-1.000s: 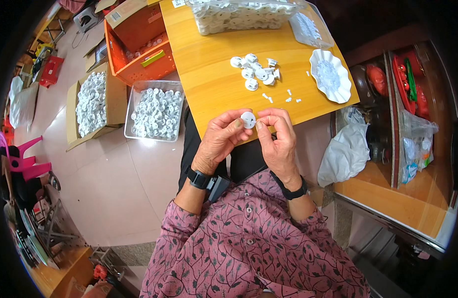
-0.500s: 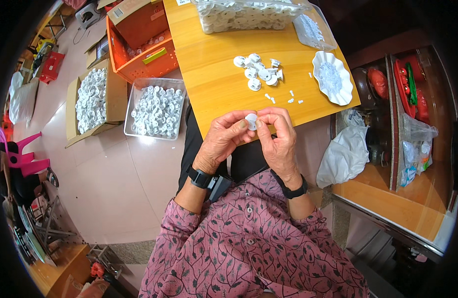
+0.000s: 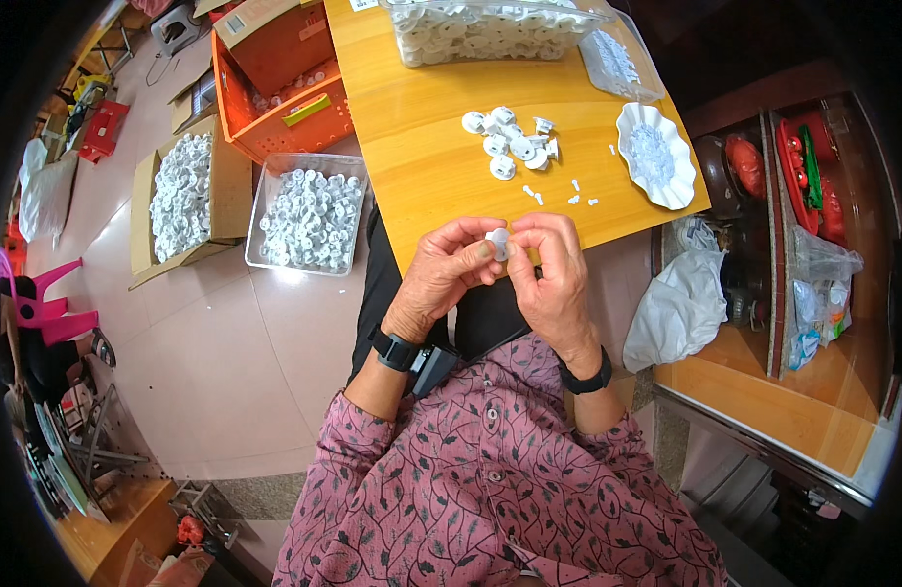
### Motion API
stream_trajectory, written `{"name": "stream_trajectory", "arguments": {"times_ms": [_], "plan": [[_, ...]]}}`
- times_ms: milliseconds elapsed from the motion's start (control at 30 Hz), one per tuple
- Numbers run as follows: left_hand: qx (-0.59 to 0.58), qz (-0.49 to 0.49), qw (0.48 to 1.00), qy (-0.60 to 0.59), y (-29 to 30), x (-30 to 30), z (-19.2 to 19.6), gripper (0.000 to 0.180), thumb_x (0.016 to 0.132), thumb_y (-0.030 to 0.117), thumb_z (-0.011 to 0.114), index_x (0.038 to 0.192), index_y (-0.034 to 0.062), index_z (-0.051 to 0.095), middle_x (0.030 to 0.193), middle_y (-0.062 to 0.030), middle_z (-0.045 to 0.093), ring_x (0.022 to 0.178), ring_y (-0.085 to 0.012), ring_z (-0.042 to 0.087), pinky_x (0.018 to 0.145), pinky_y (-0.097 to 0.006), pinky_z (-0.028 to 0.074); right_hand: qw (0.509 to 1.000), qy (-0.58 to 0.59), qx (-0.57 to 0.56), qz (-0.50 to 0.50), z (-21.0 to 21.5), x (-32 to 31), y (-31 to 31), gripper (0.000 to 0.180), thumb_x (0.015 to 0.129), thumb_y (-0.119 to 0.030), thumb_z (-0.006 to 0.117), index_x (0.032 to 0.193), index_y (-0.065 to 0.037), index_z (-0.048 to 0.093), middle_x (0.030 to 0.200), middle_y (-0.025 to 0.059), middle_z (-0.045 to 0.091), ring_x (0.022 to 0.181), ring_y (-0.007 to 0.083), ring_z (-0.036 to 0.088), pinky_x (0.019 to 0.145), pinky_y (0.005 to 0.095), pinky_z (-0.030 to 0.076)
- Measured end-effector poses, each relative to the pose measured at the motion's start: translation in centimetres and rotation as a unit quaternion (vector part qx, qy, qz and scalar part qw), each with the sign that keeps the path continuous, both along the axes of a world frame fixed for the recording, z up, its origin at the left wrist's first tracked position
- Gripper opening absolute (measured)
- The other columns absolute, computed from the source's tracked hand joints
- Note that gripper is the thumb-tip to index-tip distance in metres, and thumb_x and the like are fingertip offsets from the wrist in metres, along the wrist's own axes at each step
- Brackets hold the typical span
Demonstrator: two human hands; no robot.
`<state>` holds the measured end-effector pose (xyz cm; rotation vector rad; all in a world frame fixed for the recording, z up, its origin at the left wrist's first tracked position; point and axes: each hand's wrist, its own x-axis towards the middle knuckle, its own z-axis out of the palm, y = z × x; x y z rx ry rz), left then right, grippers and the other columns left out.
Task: Manually assembling small white plastic components at a workshop table.
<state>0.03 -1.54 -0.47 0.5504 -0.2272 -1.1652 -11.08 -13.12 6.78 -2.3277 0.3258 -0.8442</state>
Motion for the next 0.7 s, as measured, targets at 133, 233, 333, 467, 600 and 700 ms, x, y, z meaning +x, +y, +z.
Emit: {"name": "stream_trajectory", "arguments": {"times_ms": [133, 233, 333, 467, 600, 700], "plan": [[0.003, 0.001, 1.0, -0.013, -0.09, -0.03, -0.27, 0.035, 0.093, 0.011, 0.069, 0.125, -0.0011, 0.061, 0.1, -0.0082, 0.068, 0.081, -0.0143, 0.067, 0.072, -0.027, 0.057, 0.998, 0.008, -0.061, 0.003, 0.14, 0.04, 0.13, 0.014, 0.084, 0.003, 0.065, 0.093, -0.002, 0.055, 0.1, 0.0135, 0.057, 0.091, 0.0316, 0.058, 0.077, 0.0414, 0.049], [0.012, 0.0, 1.0, -0.023, -0.1, -0.05, 0.1, 0.035, 0.093, 0.012, 0.07, 0.124, -0.0013, 0.061, 0.1, -0.0081, 0.068, 0.078, -0.0138, 0.066, 0.071, -0.027, 0.056, 0.998, 0.011, -0.056, 0.001, -0.06, 0.05, 0.12, 0.014, 0.084, 0.003, 0.065, 0.092, -0.002, 0.055, 0.099, 0.0132, 0.057, 0.09, 0.0316, 0.058, 0.077, 0.0417, 0.049], [0.015, -0.001, 1.0, -0.026, -0.07, -0.03, 0.22, 0.032, 0.093, 0.011, 0.069, 0.122, -0.0003, 0.062, 0.098, -0.0077, 0.068, 0.075, -0.0127, 0.066, 0.069, -0.025, 0.056, 1.0, 0.017, -0.021, 0.0, -0.04, 0.01, 0.3, 0.013, 0.085, 0.002, 0.065, 0.093, -0.001, 0.056, 0.099, 0.0136, 0.058, 0.091, 0.0316, 0.059, 0.077, 0.0406, 0.05], [-0.014, 0.0, 1.0, 0.002, -0.08, 0.14, -0.1, 0.03, 0.095, 0.013, 0.067, 0.122, 0.0001, 0.063, 0.096, -0.0074, 0.068, 0.072, -0.0118, 0.066, 0.067, -0.025, 0.056, 0.995, 0.017, 0.097, 0.013, -0.06, -0.22, 0.11, 0.01, 0.088, 0.001, 0.065, 0.097, 0.001, 0.059, 0.102, 0.0148, 0.061, 0.091, 0.0288, 0.063, 0.076, 0.036, 0.053], [-0.007, 0.001, 1.0, 0.004, -0.07, 0.12, 0.17, 0.031, 0.096, 0.015, 0.066, 0.123, -0.0005, 0.062, 0.095, -0.0075, 0.068, 0.071, -0.0118, 0.066, 0.066, -0.025, 0.056, 0.989, 0.006, 0.149, 0.012, 0.03, -0.33, 0.2, 0.01, 0.09, 0.0, 0.064, 0.099, 0.001, 0.06, 0.104, 0.0147, 0.062, 0.09, 0.0254, 0.065, 0.076, 0.033, 0.054], [-0.004, 0.001, 1.0, 0.009, -0.01, 0.17, 0.16, 0.031, 0.096, 0.015, 0.066, 0.122, -0.0009, 0.062, 0.095, -0.0074, 0.068, 0.071, -0.0117, 0.066, 0.066, -0.025, 0.056, 0.991, 0.009, 0.137, 0.007, -0.01, -0.28, 0.24, 0.008, 0.091, 0.0, 0.063, 0.099, 0.001, 0.06, 0.104, 0.0138, 0.062, 0.089, 0.0228, 0.065, 0.075, 0.032, 0.055]]}}
